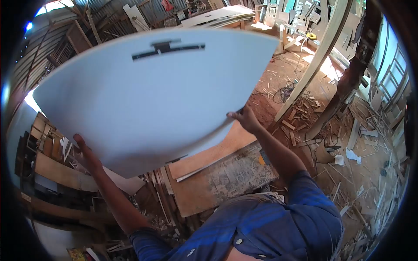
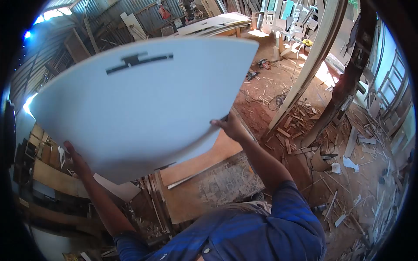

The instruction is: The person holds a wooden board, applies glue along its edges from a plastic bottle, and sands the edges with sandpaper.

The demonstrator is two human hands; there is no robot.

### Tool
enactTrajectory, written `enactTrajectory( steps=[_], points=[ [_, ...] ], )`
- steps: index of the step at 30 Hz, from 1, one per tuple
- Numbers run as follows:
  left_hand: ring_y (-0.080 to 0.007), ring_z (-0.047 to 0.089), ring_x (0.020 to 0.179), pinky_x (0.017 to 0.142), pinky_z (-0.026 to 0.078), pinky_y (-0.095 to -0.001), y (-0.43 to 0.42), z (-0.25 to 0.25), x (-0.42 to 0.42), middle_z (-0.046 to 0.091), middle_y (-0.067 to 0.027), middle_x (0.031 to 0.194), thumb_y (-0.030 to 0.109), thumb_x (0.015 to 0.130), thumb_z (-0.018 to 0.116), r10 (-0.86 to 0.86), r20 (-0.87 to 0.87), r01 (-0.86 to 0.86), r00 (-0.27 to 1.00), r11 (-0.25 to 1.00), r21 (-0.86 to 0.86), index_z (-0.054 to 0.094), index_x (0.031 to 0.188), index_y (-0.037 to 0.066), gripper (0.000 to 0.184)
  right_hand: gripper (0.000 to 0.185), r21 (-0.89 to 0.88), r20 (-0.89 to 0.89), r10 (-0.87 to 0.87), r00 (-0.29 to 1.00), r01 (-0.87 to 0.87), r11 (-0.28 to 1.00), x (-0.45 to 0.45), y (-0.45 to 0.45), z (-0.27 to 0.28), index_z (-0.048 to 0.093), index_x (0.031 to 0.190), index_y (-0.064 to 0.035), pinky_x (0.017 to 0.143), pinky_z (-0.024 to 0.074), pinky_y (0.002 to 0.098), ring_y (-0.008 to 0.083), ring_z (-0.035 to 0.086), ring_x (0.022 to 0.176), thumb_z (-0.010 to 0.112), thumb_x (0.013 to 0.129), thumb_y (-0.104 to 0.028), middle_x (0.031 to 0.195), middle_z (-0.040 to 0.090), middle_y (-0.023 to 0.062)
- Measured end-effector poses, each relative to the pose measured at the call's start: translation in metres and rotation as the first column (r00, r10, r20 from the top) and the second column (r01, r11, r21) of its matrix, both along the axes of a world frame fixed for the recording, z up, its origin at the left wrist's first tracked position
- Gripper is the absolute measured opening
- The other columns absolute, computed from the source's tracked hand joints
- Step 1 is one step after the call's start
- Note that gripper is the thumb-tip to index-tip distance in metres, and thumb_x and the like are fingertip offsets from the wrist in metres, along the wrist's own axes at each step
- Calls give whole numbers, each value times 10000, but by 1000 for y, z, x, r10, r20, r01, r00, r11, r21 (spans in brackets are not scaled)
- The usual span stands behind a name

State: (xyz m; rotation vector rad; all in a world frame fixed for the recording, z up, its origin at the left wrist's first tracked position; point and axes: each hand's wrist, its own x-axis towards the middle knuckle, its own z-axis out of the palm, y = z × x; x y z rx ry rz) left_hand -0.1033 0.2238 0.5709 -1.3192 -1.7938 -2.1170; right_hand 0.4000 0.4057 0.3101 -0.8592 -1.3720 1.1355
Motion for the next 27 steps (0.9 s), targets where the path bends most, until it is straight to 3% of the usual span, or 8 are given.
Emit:
enactTrajectory(
  steps=[4,8,13,16,22,27],
  points=[
    [-203,661,989,869,543,-374,13,-4,24,708,-129,1140,553,1008,641,224,-102,-219,969,974,52,668,1235,-79,672,698,-117,98,52,994,-40,992,-6,-11,-36,514,1348,50,1003,520,423,239,653,1146,863,879,-332,1150,710,145],
    [-201,672,916,799,554,-358,18,-6,22,727,-122,1076,532,1003,648,185,-107,-182,977,982,45,688,1191,-76,638,615,-191,79,68,995,-52,980,-12,-16,-68,592,1280,42,1045,508,415,233,672,1154,834,899,-375,1177,728,137],
    [-214,686,871,751,550,-348,25,-5,39,739,-111,1000,499,997,662,203,-209,-179,957,975,128,706,1136,-85,602,630,-235,37,113,993,-101,967,-14,-23,-80,575,1306,53,1049,502,420,239,653,1185,834,904,-358,1194,719,150],
    [-214,686,864,752,545,-350,26,-10,38,741,-115,962,539,991,659,204,-251,-198,946,979,50,715,1120,-71,626,631,-232,-20,144,989,-144,962,-14,-20,-96,560,1320,53,1045,500,422,252,646,1195,839,904,-330,1219,707,154],
    [-185,644,787,720,515,-345,41,-17,43,713,-100,864,620,976,641,182,-377,-169,908,983,69,719,1120,-49,689,618,-249,-58,141,988,-151,957,-12,-19,-111,556,1344,60,1078,493,419,252,639,1213,809,934,-327,1247,698,154],
    [-166,623,808,732,502,-336,44,-7,58,700,-85,897,517,1014,643,82,-345,-78,935,997,24,699,1107,-66,594,587,-317,16,161,987,-148,937,-10,-10,-126,588,1322,50,1074,496,438,264,635,1226,788,949,-356,1273,690,161]
  ],
)
